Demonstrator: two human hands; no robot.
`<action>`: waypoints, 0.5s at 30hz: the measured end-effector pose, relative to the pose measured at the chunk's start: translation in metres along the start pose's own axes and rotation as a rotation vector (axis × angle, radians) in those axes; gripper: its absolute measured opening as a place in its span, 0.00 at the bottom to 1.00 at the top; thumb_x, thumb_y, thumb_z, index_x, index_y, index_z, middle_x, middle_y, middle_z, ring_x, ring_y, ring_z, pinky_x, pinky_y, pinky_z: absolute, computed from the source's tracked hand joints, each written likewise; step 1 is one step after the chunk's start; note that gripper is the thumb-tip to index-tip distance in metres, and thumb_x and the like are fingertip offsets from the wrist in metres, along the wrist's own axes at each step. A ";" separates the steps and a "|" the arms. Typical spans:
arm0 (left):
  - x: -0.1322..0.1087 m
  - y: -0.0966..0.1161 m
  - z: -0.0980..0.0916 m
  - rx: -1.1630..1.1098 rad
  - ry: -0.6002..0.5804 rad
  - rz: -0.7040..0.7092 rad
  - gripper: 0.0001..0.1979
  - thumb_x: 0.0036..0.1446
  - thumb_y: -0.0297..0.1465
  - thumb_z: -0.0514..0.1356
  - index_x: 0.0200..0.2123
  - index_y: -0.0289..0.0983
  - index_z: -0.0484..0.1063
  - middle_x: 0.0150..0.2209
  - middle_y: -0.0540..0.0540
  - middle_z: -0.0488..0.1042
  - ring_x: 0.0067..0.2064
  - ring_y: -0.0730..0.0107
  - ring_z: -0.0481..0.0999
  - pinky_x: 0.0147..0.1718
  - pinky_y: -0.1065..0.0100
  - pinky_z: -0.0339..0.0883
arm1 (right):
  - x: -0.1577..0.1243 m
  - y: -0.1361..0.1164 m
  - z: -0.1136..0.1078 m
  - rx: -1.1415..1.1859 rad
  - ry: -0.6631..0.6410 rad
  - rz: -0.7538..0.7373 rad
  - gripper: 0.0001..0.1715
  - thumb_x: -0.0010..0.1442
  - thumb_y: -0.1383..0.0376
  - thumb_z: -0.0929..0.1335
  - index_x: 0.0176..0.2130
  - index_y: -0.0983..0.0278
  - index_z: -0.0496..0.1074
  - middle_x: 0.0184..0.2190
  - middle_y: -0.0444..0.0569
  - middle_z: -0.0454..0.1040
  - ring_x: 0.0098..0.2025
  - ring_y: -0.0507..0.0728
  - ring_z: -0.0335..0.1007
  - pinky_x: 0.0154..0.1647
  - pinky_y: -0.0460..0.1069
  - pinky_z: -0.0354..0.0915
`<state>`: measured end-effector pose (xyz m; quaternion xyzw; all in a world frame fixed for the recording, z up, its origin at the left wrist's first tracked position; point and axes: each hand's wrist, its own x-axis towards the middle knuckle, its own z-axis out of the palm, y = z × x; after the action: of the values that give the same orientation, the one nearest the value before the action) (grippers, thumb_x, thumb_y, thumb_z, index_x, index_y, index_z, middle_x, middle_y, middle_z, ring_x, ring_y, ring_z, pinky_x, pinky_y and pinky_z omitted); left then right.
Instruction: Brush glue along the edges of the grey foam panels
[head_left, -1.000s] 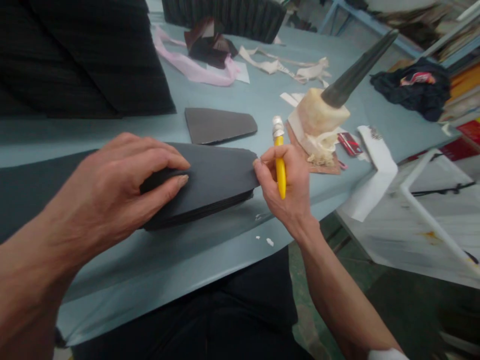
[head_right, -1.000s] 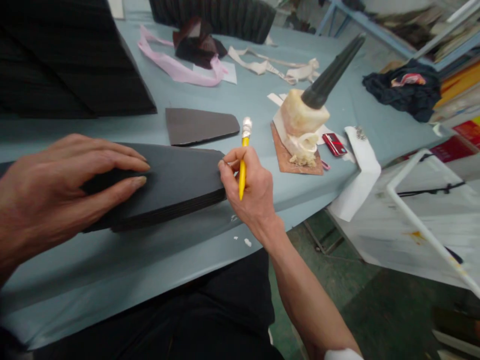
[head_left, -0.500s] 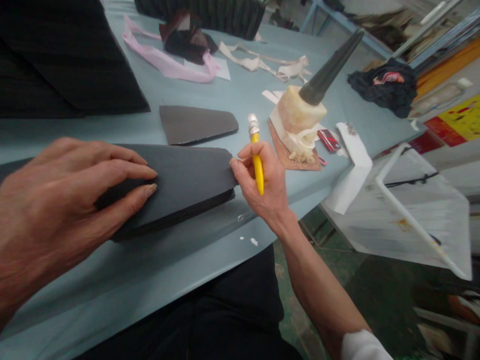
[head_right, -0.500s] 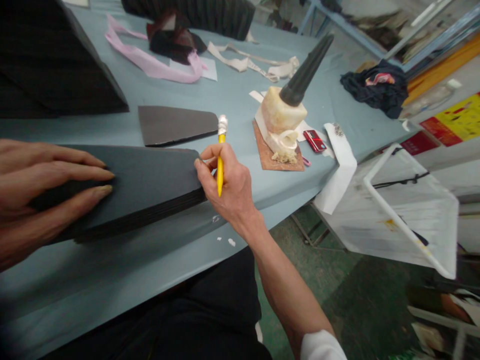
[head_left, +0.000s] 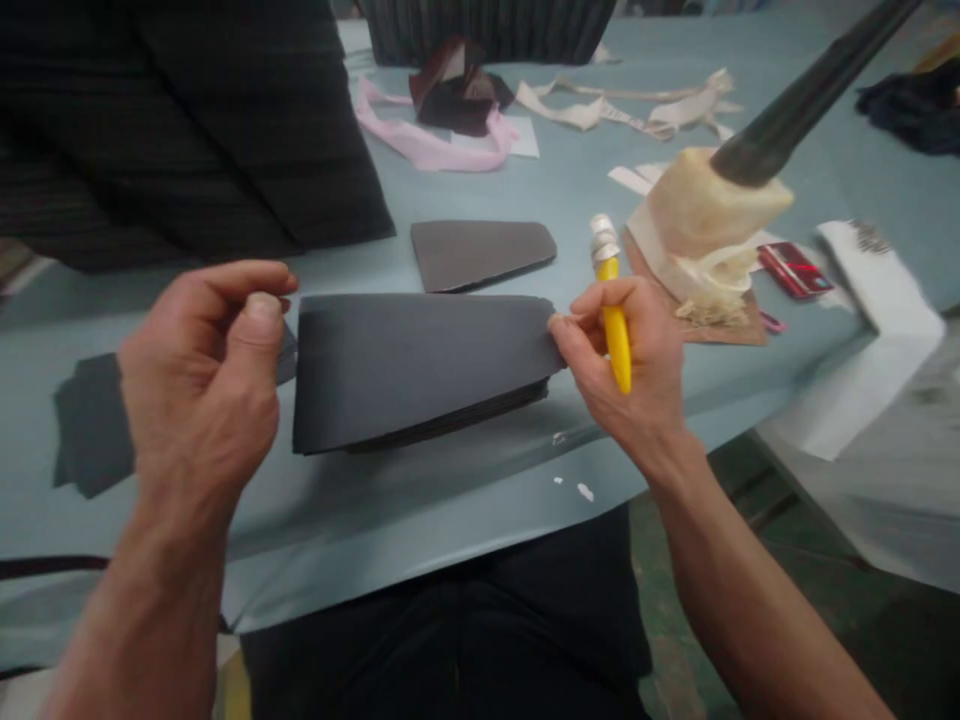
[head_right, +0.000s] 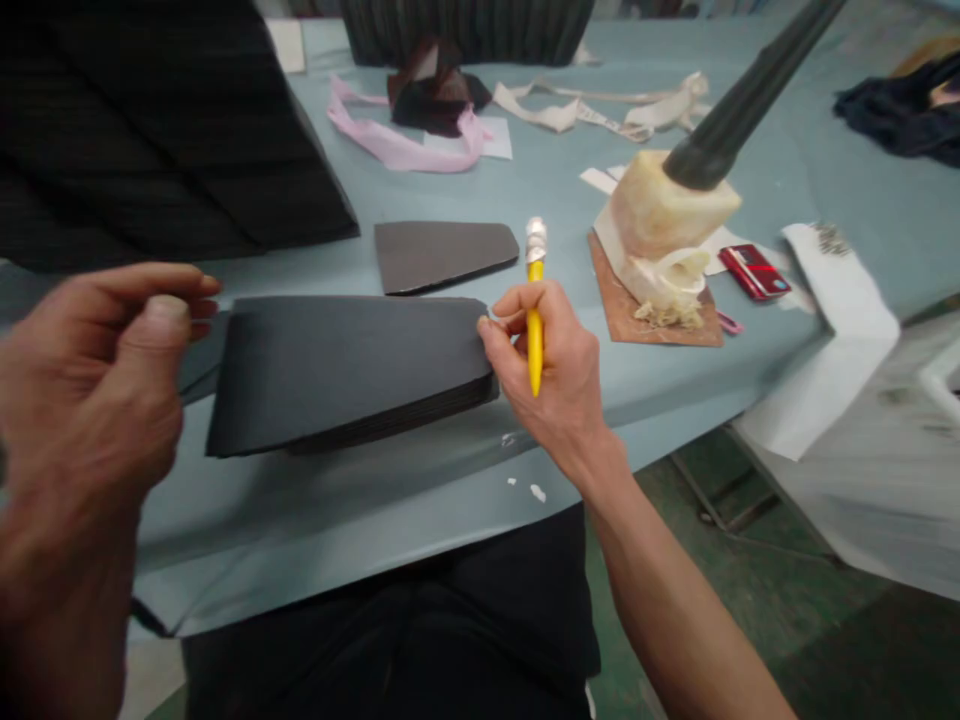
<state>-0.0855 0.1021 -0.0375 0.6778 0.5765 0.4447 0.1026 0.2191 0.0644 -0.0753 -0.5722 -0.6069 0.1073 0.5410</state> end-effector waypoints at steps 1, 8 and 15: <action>0.000 0.000 0.000 0.023 0.001 -0.031 0.19 0.67 0.41 0.60 0.54 0.41 0.83 0.48 0.43 0.86 0.43 0.58 0.81 0.46 0.55 0.70 | 0.000 0.000 0.000 -0.011 0.008 -0.004 0.09 0.63 0.63 0.74 0.40 0.57 0.70 0.28 0.38 0.70 0.26 0.51 0.65 0.28 0.48 0.64; -0.005 0.000 -0.003 0.020 -0.043 -0.038 0.16 0.66 0.40 0.61 0.53 0.45 0.83 0.48 0.49 0.87 0.41 0.64 0.83 0.44 0.60 0.75 | -0.001 -0.001 0.002 -0.072 0.033 0.007 0.11 0.62 0.61 0.76 0.41 0.56 0.72 0.29 0.39 0.72 0.27 0.53 0.68 0.28 0.49 0.66; -0.009 -0.001 -0.001 -0.002 -0.083 0.091 0.13 0.66 0.42 0.62 0.48 0.45 0.83 0.53 0.47 0.85 0.55 0.55 0.84 0.54 0.55 0.78 | -0.001 -0.002 0.002 -0.045 0.018 0.006 0.10 0.63 0.63 0.75 0.40 0.57 0.70 0.28 0.37 0.70 0.25 0.50 0.66 0.27 0.47 0.64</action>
<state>-0.0860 0.0942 -0.0417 0.7209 0.5399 0.4212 0.1068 0.2157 0.0638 -0.0755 -0.5868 -0.6027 0.0901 0.5333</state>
